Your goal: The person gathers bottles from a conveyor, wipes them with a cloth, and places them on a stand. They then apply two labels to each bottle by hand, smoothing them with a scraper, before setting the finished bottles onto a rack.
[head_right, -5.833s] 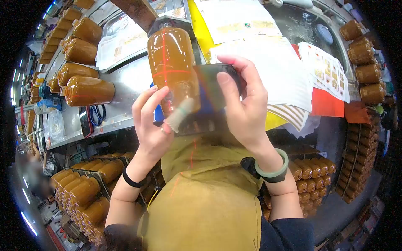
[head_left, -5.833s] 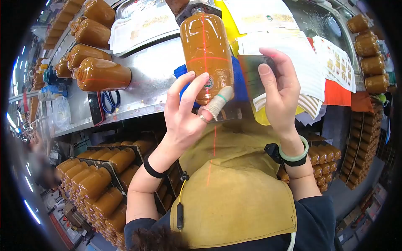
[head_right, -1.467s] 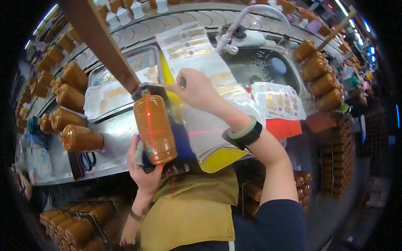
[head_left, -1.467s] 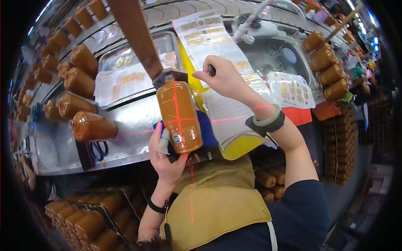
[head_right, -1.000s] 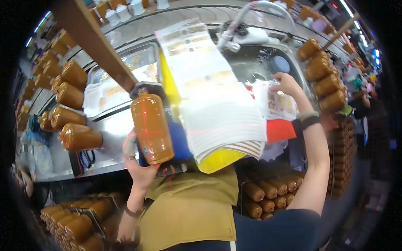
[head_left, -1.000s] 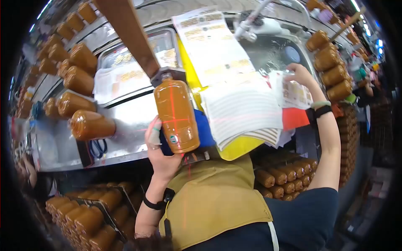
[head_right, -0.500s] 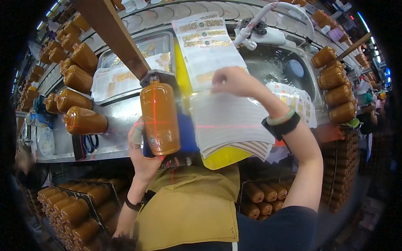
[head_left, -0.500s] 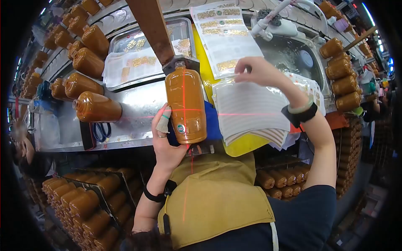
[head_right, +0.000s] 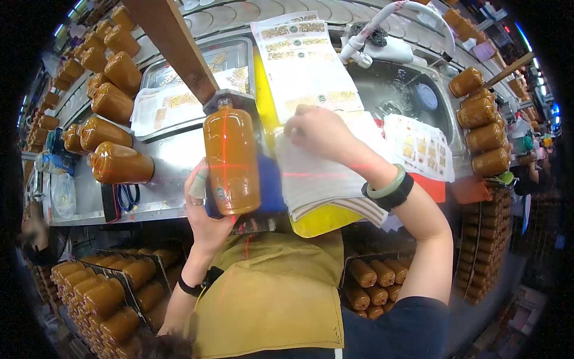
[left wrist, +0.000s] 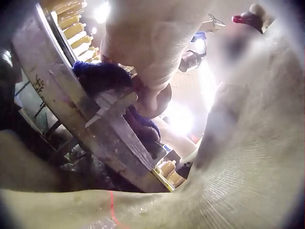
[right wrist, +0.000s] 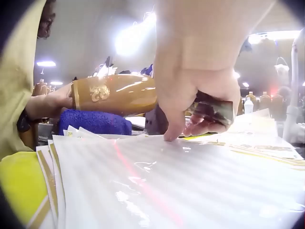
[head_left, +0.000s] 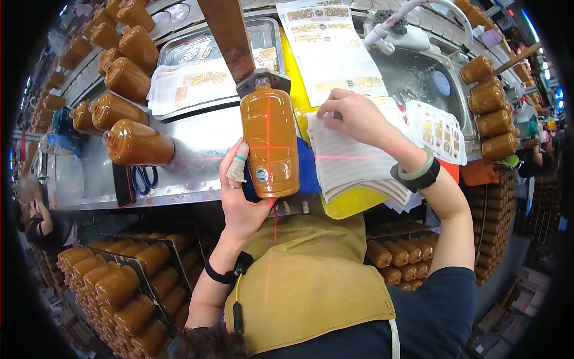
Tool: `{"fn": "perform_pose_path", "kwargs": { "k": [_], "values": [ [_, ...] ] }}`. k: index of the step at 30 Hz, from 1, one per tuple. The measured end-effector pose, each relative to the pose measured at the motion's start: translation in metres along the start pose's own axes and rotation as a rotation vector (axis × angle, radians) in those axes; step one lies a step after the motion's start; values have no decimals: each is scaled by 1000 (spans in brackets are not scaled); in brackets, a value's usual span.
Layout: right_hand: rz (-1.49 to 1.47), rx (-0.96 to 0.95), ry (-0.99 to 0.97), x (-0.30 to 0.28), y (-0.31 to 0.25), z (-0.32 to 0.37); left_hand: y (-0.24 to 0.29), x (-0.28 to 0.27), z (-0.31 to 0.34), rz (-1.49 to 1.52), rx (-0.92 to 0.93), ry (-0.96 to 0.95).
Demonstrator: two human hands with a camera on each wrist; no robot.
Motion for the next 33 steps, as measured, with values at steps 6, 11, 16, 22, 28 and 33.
{"fn": "perform_pose_path", "kwargs": {
  "k": [6,11,16,22,28,33],
  "values": [
    [44,-111,98,-7,-14,7,4,-2,-2,-25,29,0],
    [-69,-97,0,-51,-29,47,2,-2,-1,-32,31,-4],
    [589,357,195,-143,39,124,2,1,-1,-5,33,15],
    [252,609,324,-68,18,126,-2,1,1,24,10,3],
    [178,454,549,-59,34,154,-1,-1,2,31,9,14],
    [237,792,894,-151,-1,271,0,-2,0,41,27,11]
  ]
}}
Point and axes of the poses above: each hand's wrist, its own z-axis away from the middle knuckle, its own x-axis out of the palm, y = z × x, the point moved 7 cm from there along -z, towards the middle knuckle, and after that the axes turned 12 degrees about -z, right-handed, at the moved point
